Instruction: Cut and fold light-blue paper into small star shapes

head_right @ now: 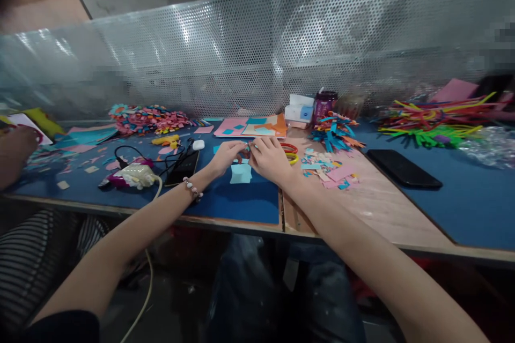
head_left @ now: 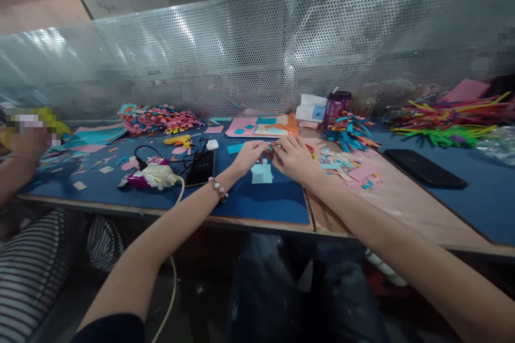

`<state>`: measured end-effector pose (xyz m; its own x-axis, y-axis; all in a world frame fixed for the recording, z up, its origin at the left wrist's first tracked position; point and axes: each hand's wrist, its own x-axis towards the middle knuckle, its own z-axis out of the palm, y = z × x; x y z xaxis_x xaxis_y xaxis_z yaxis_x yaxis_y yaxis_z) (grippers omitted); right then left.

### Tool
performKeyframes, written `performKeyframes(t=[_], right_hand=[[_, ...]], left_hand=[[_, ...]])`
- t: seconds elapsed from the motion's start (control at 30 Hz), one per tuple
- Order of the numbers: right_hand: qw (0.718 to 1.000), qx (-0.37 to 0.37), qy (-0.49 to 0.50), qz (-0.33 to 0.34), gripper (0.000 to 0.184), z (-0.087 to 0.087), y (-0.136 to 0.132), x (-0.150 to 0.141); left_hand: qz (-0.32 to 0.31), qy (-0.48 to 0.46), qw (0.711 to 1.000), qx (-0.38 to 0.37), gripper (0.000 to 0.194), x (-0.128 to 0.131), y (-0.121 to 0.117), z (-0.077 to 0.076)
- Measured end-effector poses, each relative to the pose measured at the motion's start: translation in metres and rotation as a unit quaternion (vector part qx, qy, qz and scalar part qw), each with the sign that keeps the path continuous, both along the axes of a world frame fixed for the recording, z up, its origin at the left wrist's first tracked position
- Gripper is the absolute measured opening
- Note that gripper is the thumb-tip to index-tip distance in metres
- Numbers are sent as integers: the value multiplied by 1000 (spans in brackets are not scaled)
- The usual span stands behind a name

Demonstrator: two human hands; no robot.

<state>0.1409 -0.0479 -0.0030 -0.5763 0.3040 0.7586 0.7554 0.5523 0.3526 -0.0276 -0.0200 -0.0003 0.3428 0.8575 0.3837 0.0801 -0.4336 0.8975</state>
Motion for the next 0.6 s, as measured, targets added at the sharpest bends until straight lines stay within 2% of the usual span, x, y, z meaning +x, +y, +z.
performKeyframes(t=[0.1, 0.2, 0.3, 0.37, 0.47, 0.53, 0.6], right_hand=[[1000, 1, 5, 4, 30, -1, -1, -1], [998, -11, 49, 36, 30, 2, -3, -1], [980, -81, 153, 102, 28, 8, -4, -1], [944, -165, 249, 137, 33, 14, -4, -1], [870, -308, 354, 151, 35, 19, -1, 1], [829, -376, 383, 156, 33, 19, 3, 3], [806, -410, 394, 164, 33, 16, 8, 5]], left_hand=[[-11, 6, 1000, 23, 29, -1, 0, 1], [-31, 13, 998, 49, 30, -4, 1, 2], [-44, 31, 997, 59, 29, -7, 0, 5], [-53, 50, 996, 51, 29, -9, -1, 8], [-62, 79, 994, 44, 30, -11, -3, 12], [-69, 90, 993, 35, 32, -11, -3, 13], [-71, 92, 993, 23, 33, -12, -3, 13]])
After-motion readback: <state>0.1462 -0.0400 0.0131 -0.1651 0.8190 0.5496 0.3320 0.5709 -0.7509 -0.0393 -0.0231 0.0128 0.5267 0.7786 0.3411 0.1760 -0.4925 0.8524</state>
